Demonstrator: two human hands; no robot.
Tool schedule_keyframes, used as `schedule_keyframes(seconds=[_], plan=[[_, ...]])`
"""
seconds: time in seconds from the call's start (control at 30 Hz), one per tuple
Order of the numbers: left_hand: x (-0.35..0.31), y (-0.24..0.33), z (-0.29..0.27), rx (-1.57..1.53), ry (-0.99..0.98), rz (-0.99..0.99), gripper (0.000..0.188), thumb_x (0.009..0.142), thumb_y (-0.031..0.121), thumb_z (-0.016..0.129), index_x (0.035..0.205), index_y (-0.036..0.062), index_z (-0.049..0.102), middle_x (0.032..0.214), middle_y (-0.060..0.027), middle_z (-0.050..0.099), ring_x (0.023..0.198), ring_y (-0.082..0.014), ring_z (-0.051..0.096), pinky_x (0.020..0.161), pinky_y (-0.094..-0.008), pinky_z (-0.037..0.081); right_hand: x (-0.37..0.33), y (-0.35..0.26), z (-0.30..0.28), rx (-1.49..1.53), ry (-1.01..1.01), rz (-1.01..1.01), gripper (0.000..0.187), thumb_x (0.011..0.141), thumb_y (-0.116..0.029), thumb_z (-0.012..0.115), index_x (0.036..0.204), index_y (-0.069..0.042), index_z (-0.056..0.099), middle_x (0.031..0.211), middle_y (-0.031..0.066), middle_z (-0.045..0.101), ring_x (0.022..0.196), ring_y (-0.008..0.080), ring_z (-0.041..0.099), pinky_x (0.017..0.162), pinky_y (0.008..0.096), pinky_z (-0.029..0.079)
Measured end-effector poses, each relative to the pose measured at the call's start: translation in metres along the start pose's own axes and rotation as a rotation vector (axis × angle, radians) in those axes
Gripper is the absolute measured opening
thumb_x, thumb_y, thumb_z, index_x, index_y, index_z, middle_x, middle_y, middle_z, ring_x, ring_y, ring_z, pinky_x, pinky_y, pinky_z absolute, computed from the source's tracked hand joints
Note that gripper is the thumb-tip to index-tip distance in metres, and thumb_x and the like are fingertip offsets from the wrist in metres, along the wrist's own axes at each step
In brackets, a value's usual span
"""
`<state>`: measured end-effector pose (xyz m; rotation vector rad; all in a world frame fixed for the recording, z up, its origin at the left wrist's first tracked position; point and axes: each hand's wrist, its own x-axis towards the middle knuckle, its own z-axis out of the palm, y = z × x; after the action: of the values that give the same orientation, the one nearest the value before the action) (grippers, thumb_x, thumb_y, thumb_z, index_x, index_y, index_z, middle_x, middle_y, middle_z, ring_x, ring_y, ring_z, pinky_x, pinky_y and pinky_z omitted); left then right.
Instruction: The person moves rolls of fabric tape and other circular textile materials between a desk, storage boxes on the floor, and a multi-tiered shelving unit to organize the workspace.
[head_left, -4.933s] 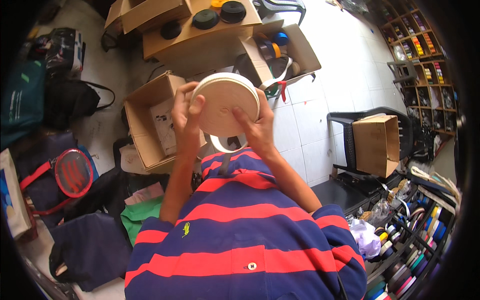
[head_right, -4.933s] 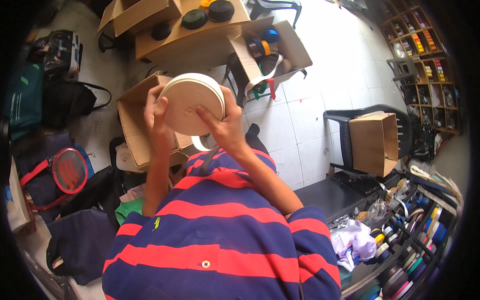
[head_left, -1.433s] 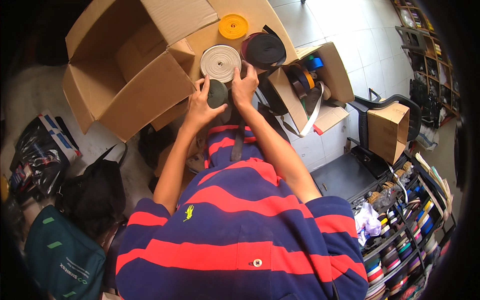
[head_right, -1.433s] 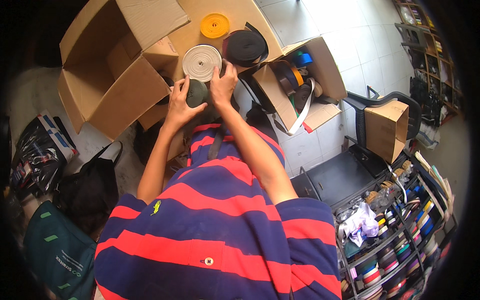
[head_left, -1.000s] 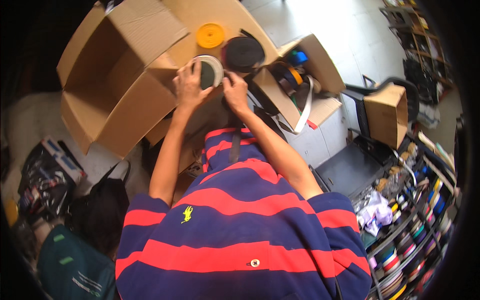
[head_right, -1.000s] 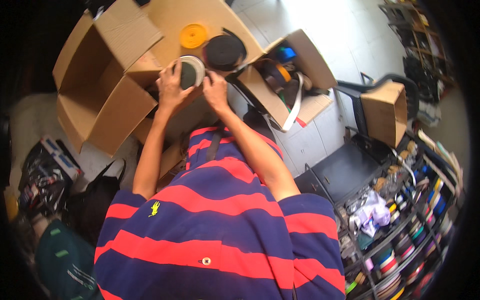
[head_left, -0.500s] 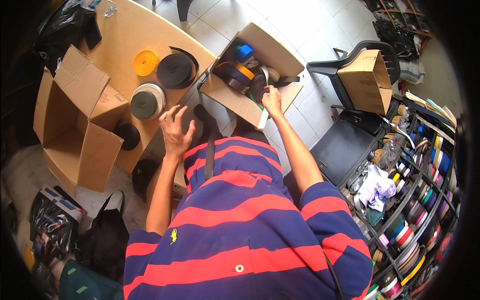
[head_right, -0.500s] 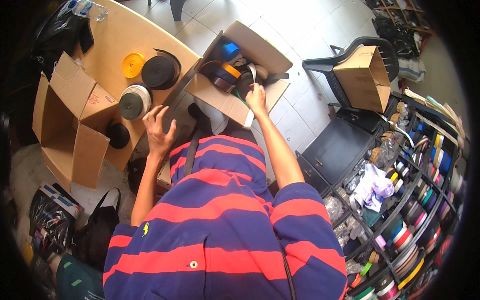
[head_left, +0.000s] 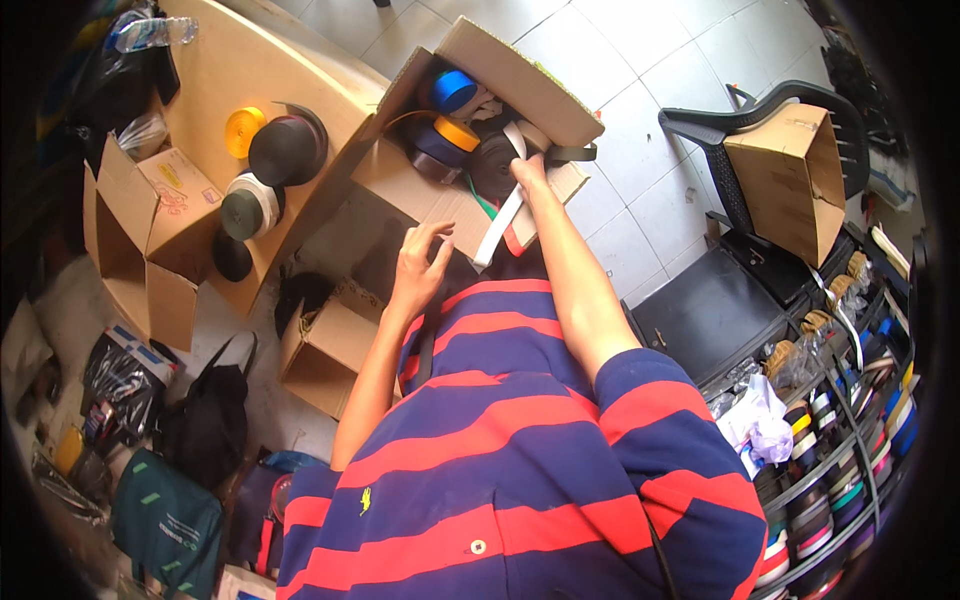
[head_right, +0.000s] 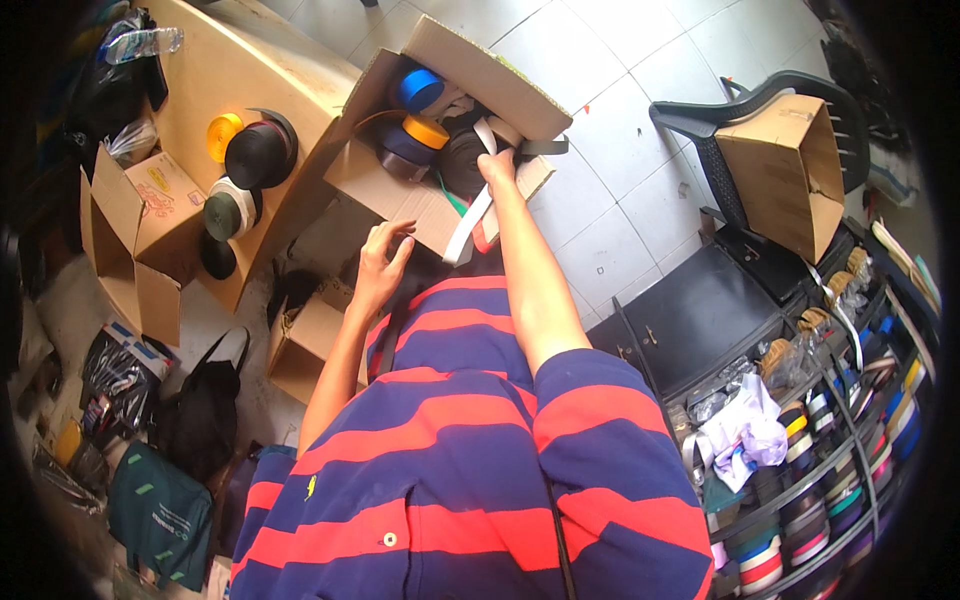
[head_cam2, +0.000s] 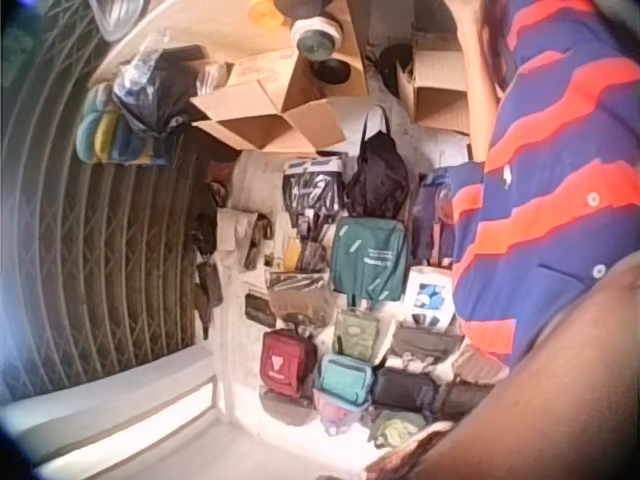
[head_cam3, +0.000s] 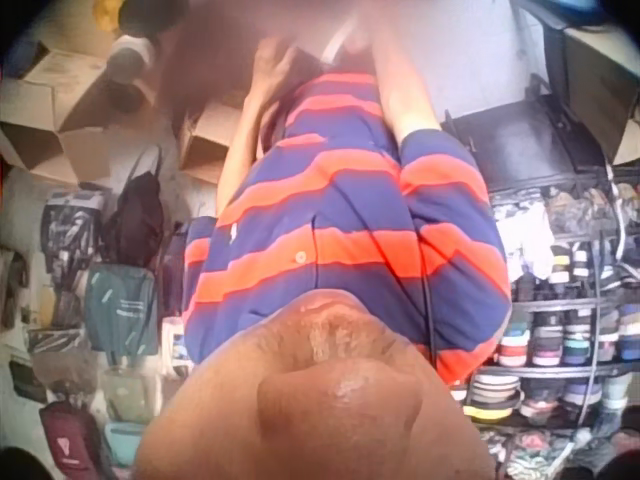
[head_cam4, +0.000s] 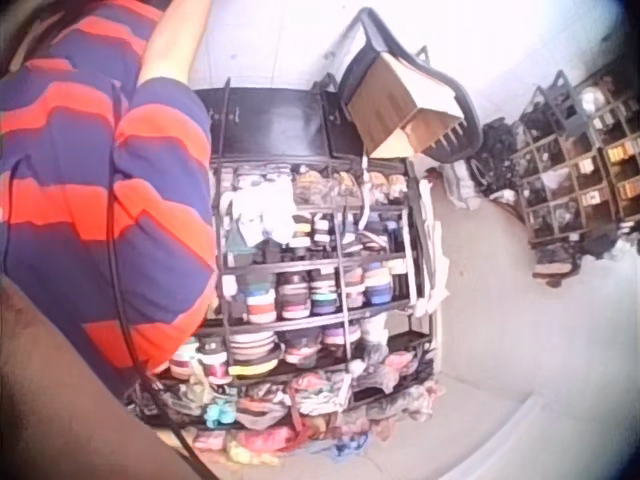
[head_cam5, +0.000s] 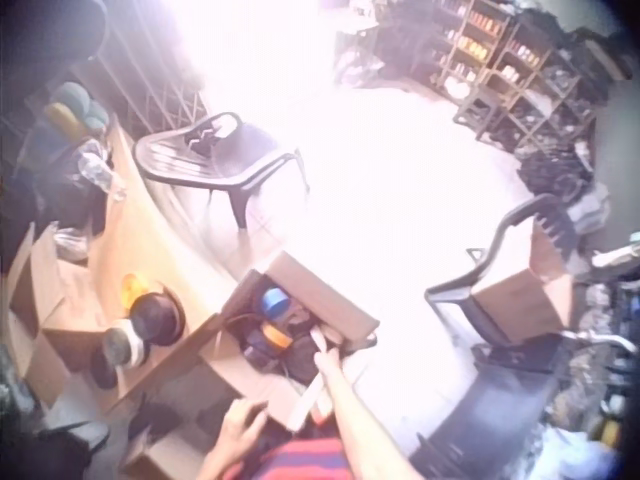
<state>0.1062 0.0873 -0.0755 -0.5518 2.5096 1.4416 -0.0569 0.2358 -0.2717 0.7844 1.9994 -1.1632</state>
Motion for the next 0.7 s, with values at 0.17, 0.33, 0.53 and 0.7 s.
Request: schedule_keyframes(seconds=[0.17, 0.33, 0.53, 0.7], plan=[[-0.004, 0.006, 0.027, -0.068, -0.017, -0.119, 0.025, 0.09, 0.013, 0.058, 0.114, 0.0045, 0.062, 0.101, -0.0106, 0.067, 0.094, -0.0216, 0.061, 0.081, -0.0314, 0.047, 0.023, 0.015, -0.003, -0.059, -0.161, 0.074, 0.09, 0.053, -0.017, 0.081, 0.128, 0.011, 0.038, 0.128, 0.0297, 0.048, 0.12, 0.0346, 0.049, 0.099, 0.036, 0.042], [-0.01, -0.001, 0.029, -0.054, 0.038, -0.15, 0.026, 0.091, 0.013, 0.058, 0.114, 0.0039, 0.062, 0.101, -0.0104, 0.068, 0.088, -0.0188, 0.063, 0.078, -0.0305, 0.048, 0.014, 0.008, -0.005, -0.235, -0.113, 0.002, 0.096, 0.055, -0.029, 0.086, 0.129, 0.009, 0.04, 0.132, 0.0306, 0.048, 0.125, 0.0377, 0.047, 0.103, 0.0404, 0.041], [-0.008, -0.004, 0.024, -0.194, 0.062, -0.261, 0.027, 0.091, 0.017, 0.059, 0.113, 0.0017, 0.061, 0.102, -0.0119, 0.068, 0.088, -0.0209, 0.065, 0.079, -0.0337, 0.049, -0.04, -0.025, -0.035, -0.185, -0.133, -0.149, 0.076, 0.059, -0.024, 0.085, 0.12, 0.003, 0.05, 0.114, 0.0184, 0.062, 0.108, 0.0277, 0.059, 0.092, 0.0352, 0.047], [0.026, -0.017, 0.033, -0.602, 0.012, -0.612, 0.046, 0.091, 0.027, 0.062, 0.13, 0.0059, 0.05, 0.113, -0.0102, 0.065, 0.09, -0.0197, 0.064, 0.077, -0.0314, 0.051, -0.068, -0.027, -0.062, 0.316, -0.533, -0.116, 0.058, 0.072, -0.018, 0.078, 0.12, 0.002, 0.054, 0.113, 0.0128, 0.064, 0.099, 0.0214, 0.064, 0.086, 0.0331, 0.049]])
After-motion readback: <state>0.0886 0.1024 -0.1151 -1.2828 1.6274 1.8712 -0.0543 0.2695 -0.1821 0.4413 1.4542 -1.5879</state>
